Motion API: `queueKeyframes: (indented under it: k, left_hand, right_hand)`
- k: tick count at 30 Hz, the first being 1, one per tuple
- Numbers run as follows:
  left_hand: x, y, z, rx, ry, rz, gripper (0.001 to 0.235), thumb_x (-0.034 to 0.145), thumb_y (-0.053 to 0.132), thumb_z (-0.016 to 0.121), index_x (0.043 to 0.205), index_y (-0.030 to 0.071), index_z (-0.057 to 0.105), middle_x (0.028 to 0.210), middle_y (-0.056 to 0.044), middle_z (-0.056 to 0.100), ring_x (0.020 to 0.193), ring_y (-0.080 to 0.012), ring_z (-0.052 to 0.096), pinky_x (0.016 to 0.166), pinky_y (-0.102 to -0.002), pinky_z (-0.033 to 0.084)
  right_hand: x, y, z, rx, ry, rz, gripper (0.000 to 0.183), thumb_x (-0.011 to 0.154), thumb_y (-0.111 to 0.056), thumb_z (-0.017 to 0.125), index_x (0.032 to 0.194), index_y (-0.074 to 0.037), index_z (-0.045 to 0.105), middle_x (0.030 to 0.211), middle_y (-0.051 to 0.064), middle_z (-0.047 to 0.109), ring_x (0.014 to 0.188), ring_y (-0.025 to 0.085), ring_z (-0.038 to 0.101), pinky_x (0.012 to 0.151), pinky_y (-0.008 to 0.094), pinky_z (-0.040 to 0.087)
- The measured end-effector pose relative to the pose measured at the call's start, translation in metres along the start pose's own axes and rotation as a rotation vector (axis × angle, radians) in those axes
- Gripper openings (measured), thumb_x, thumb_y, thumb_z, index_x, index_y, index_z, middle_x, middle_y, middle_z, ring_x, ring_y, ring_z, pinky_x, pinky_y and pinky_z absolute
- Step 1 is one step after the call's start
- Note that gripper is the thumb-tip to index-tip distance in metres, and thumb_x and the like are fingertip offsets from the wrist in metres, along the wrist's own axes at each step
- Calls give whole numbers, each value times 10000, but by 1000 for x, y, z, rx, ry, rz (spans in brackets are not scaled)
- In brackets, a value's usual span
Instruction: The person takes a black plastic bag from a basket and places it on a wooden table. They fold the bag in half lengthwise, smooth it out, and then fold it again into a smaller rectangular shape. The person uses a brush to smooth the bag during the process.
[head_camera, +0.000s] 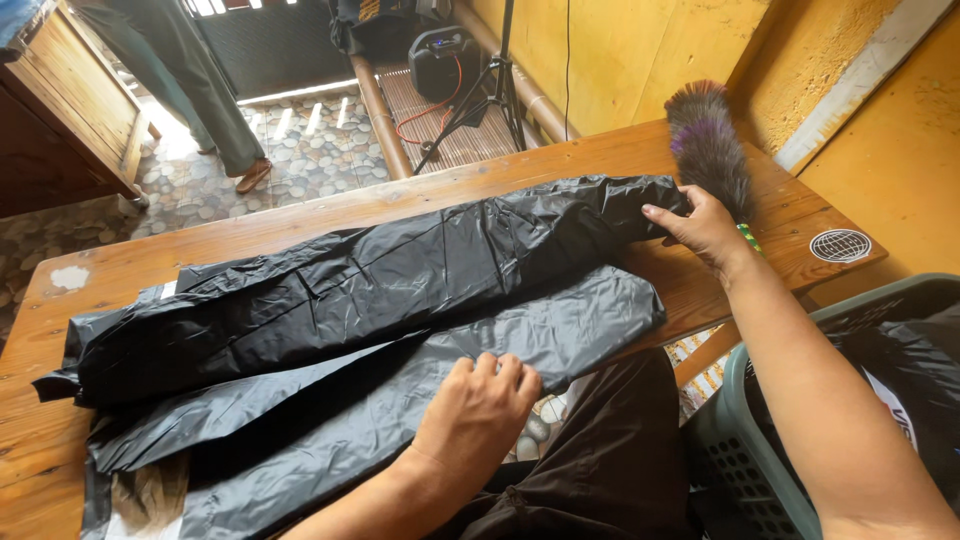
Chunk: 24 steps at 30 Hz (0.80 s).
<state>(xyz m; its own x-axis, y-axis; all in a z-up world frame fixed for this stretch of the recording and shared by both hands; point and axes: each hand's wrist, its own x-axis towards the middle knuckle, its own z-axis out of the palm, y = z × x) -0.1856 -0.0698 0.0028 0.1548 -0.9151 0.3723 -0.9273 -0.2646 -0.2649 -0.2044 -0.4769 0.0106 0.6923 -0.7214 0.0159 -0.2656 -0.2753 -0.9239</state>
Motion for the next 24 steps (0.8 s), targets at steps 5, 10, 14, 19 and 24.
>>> queueKeyframes:
  k: [5,10,14,19,24]
  left_hand:
    - [-5,-3,17,39,40,69,305,783,113,689,1081,74,636,910,-83,607,746,-246,565,599,-369,447]
    - [-7,-9,3,-176,-10,16,456,822,497,660,992,75,636,930,-99,612,825,-282,574,662,-409,457]
    - [5,-25,-48,-657,23,-111,497,1080,462,419,1146,24,645,951,-165,704,824,-377,675,714,-480,505]
    - [1,-64,-57,-423,-12,-225,538,994,416,567,1372,35,597,1229,-174,705,1094,-336,691,824,-456,556]
    - [-19,-131,-31,-251,-239,-383,744,843,536,732,1423,101,568,1282,-160,674,1220,-359,649,911,-513,551]
  right_hand:
    - [-1,1,2,-18,63,-90,269,892,-283,818,1061,-129,677,867,-33,644,723,58,550,545,240,456]
    - [-8,-15,7,130,98,-18,241,928,-326,791,1051,-181,644,972,-50,704,828,51,626,609,239,465]
    - [8,-6,2,255,113,43,964,859,-390,838,1560,42,337,1650,182,300,1119,104,603,690,219,546]
    - [24,21,-7,12,165,-66,408,916,-405,836,1190,-174,641,1083,14,677,988,138,665,727,291,564]
    - [4,7,4,-533,480,-695,630,884,-290,882,1345,14,578,1126,200,579,1018,379,634,878,505,500]
